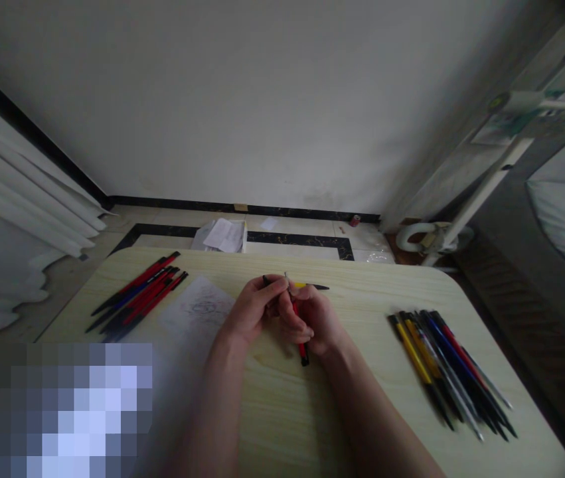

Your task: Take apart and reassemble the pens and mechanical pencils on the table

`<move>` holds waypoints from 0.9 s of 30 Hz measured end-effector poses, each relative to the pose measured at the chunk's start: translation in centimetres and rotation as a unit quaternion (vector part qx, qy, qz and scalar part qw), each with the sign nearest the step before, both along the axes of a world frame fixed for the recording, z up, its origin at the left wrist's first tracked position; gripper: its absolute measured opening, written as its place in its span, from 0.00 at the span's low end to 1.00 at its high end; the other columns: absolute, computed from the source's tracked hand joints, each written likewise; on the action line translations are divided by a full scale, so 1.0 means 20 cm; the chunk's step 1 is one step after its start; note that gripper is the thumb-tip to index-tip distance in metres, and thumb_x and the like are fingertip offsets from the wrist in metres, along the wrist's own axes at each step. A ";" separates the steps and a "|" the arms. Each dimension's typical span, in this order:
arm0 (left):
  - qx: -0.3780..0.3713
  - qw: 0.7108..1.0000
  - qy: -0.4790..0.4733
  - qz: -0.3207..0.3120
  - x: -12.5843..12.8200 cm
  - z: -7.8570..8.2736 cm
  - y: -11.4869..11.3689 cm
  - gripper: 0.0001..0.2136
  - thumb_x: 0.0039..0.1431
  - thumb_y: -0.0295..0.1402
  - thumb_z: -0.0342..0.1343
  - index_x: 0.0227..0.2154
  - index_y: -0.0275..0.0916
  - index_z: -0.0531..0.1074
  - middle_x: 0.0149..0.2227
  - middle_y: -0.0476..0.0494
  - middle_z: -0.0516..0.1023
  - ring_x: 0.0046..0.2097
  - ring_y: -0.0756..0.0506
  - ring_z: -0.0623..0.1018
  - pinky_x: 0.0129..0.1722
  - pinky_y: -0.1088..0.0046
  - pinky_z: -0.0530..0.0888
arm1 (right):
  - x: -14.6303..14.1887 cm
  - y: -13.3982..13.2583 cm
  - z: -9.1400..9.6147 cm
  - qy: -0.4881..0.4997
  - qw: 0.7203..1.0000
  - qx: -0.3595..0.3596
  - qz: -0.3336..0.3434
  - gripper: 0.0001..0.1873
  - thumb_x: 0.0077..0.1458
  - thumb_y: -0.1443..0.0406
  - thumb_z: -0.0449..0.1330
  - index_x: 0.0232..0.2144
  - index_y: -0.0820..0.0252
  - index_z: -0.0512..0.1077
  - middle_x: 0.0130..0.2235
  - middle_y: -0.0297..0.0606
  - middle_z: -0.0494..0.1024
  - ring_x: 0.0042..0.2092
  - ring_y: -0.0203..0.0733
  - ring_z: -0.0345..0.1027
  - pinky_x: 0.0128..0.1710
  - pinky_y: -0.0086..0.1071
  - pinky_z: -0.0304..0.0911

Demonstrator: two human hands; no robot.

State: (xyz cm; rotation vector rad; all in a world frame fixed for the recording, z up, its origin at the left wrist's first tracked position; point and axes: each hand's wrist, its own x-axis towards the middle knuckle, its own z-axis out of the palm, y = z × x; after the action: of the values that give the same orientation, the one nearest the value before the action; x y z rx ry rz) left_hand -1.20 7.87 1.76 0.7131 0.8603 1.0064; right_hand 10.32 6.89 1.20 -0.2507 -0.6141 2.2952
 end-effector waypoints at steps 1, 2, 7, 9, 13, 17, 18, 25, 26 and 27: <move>-0.002 1.000 -0.001 0.001 0.00 0.00 0.00 0.09 0.44 0.35 0.59 0.22 0.33 0.68 0.14 0.53 0.66 0.16 0.57 0.62 0.15 0.82 0.54 | 0.00 0.00 0.00 -0.001 1.000 0.007 0.003 0.19 0.50 0.62 0.42 0.12 0.63 0.60 0.07 0.27 0.53 0.09 0.26 0.38 0.06 0.20 0.38; -0.003 1.000 -0.003 0.002 0.00 0.00 0.00 0.09 0.44 0.35 0.59 0.22 0.33 0.69 0.14 0.53 0.66 0.16 0.57 0.62 0.15 0.82 0.54 | 0.00 0.00 0.01 -0.003 1.000 0.011 0.003 0.19 0.49 0.62 0.42 0.12 0.63 0.59 0.07 0.27 0.53 0.09 0.26 0.37 0.06 0.20 0.38; -0.011 1.000 -0.014 0.011 0.01 0.00 0.00 0.08 0.44 0.34 0.59 0.22 0.34 0.69 0.15 0.53 0.67 0.17 0.57 0.63 0.15 0.83 0.54 | 0.00 0.00 0.01 -0.026 0.999 -0.011 -0.017 0.14 0.48 0.63 0.43 0.16 0.62 0.60 0.09 0.26 0.56 0.09 0.26 0.37 0.06 0.19 0.38; -0.013 1.000 -0.017 0.014 0.00 0.00 0.00 0.08 0.44 0.34 0.59 0.22 0.34 0.70 0.15 0.53 0.67 0.16 0.58 0.62 0.15 0.83 0.54 | 0.00 0.00 0.01 -0.026 0.999 -0.016 -0.020 0.13 0.47 0.63 0.44 0.18 0.62 0.61 0.09 0.26 0.57 0.09 0.26 0.37 0.06 0.19 0.38; -0.022 0.999 -0.017 0.035 -0.01 -0.01 0.00 0.09 0.43 0.35 0.60 0.25 0.34 0.71 0.13 0.55 0.64 0.15 0.58 0.58 0.14 0.82 0.52 | -0.01 -0.01 0.01 -0.026 0.999 -0.017 -0.011 0.11 0.45 0.64 0.46 0.17 0.63 0.62 0.09 0.27 0.57 0.09 0.25 0.38 0.06 0.19 0.38; -0.023 0.999 -0.009 0.028 -0.01 -0.01 0.00 0.10 0.42 0.35 0.60 0.25 0.34 0.71 0.14 0.54 0.64 0.15 0.58 0.60 0.14 0.82 0.52 | -0.01 0.00 0.01 -0.008 1.000 -0.009 -0.002 0.17 0.47 0.63 0.44 0.13 0.64 0.62 0.08 0.28 0.56 0.09 0.26 0.39 0.06 0.20 0.38; -0.019 1.000 -0.006 0.024 -0.01 -0.01 0.00 0.09 0.42 0.35 0.60 0.24 0.34 0.71 0.14 0.54 0.65 0.15 0.58 0.61 0.14 0.82 0.53 | -0.01 0.00 0.00 -0.004 1.000 -0.010 0.000 0.18 0.48 0.62 0.44 0.13 0.64 0.62 0.08 0.28 0.56 0.09 0.26 0.39 0.06 0.20 0.38; 0.004 1.000 -0.003 0.006 0.00 -0.01 0.00 0.08 0.45 0.35 0.58 0.24 0.34 0.70 0.14 0.53 0.66 0.16 0.57 0.62 0.15 0.82 0.53 | 0.00 0.00 -0.01 -0.010 1.000 -0.024 -0.010 0.16 0.48 0.63 0.44 0.17 0.64 0.64 0.09 0.27 0.58 0.08 0.26 0.39 0.06 0.20 0.39; 0.004 1.000 -0.005 0.005 0.00 -0.01 0.00 0.08 0.45 0.35 0.58 0.24 0.34 0.70 0.14 0.53 0.66 0.16 0.57 0.62 0.15 0.82 0.53 | 0.00 0.00 -0.01 -0.010 1.000 -0.022 -0.007 0.16 0.48 0.63 0.44 0.16 0.64 0.63 0.08 0.27 0.57 0.08 0.26 0.39 0.06 0.20 0.38; 0.003 1.000 -0.007 0.005 0.00 -0.01 0.00 0.08 0.45 0.35 0.58 0.24 0.34 0.69 0.14 0.53 0.66 0.16 0.57 0.62 0.15 0.82 0.53 | 0.00 0.00 -0.01 -0.012 1.000 -0.021 -0.005 0.16 0.48 0.62 0.44 0.16 0.64 0.63 0.08 0.27 0.57 0.08 0.26 0.39 0.06 0.20 0.38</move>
State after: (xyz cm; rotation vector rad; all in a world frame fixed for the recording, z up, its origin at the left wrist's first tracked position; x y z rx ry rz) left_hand -1.25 7.90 1.59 0.7074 0.8505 1.0226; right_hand 10.31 6.95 0.96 -0.2997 -0.5762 2.3010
